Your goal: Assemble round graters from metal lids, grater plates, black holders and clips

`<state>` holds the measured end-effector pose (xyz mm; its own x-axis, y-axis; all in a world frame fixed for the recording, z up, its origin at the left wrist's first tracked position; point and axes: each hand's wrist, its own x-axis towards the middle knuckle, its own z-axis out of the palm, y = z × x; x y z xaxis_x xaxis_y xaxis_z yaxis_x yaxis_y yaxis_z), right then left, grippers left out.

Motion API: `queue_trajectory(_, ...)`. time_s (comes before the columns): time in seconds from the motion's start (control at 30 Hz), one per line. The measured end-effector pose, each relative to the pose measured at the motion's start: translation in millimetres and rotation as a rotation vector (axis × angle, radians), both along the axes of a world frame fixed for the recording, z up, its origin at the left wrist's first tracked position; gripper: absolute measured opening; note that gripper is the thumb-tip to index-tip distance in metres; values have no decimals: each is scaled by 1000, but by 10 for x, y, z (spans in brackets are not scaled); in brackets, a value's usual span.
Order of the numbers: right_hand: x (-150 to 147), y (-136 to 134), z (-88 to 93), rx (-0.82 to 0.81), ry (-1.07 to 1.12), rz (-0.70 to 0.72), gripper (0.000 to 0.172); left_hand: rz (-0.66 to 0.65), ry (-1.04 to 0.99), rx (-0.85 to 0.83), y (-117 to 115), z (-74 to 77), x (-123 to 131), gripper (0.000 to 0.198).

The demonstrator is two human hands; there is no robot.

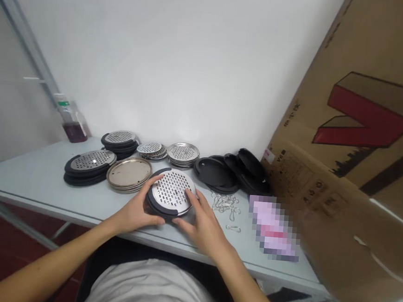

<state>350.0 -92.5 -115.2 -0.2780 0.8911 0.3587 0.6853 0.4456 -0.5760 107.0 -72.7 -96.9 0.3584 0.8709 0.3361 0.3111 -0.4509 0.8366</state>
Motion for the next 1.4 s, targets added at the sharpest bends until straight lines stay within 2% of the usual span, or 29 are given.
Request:
queue_trajectory(0.13, 2, 10, -10, 70, 42, -68, 70, 27, 49, 27, -14, 2, 22, 88)
queue_trajectory(0.33, 7, 0, 89, 131, 142, -93, 53, 92, 92, 60, 27, -31, 13, 61)
queue_trajectory(0.43, 10, -6, 122, 104, 227, -64, 51, 97, -67, -26, 57, -65, 1, 61)
queue_trajectory(0.6, 17, 18, 64, 82, 352, -43, 65, 79, -310, -176, 51, -19, 1, 56)
queue_trajectory(0.73, 49, 56, -6, 61, 343, -80, 65, 51, -294, -145, 4, 37, 1, 56)
queue_trajectory(0.97, 99, 97, -28, 105, 289, -152, 43, 47, -247, -14, -20, 12, -15, 53)
queue_trajectory(1.1, 83, 81, -1, 82, 295, -167, 46, 53, -250, 21, -34, 21, -5, 51)
queue_trajectory(1.27, 63, 57, 31, 57, 306, -199, 51, 109, -223, 134, -16, 199, -131, 46)
queue_trajectory(1.4, 58, 55, 24, 50, 287, -209, 47, 240, -193, 279, 119, 460, -481, 46)
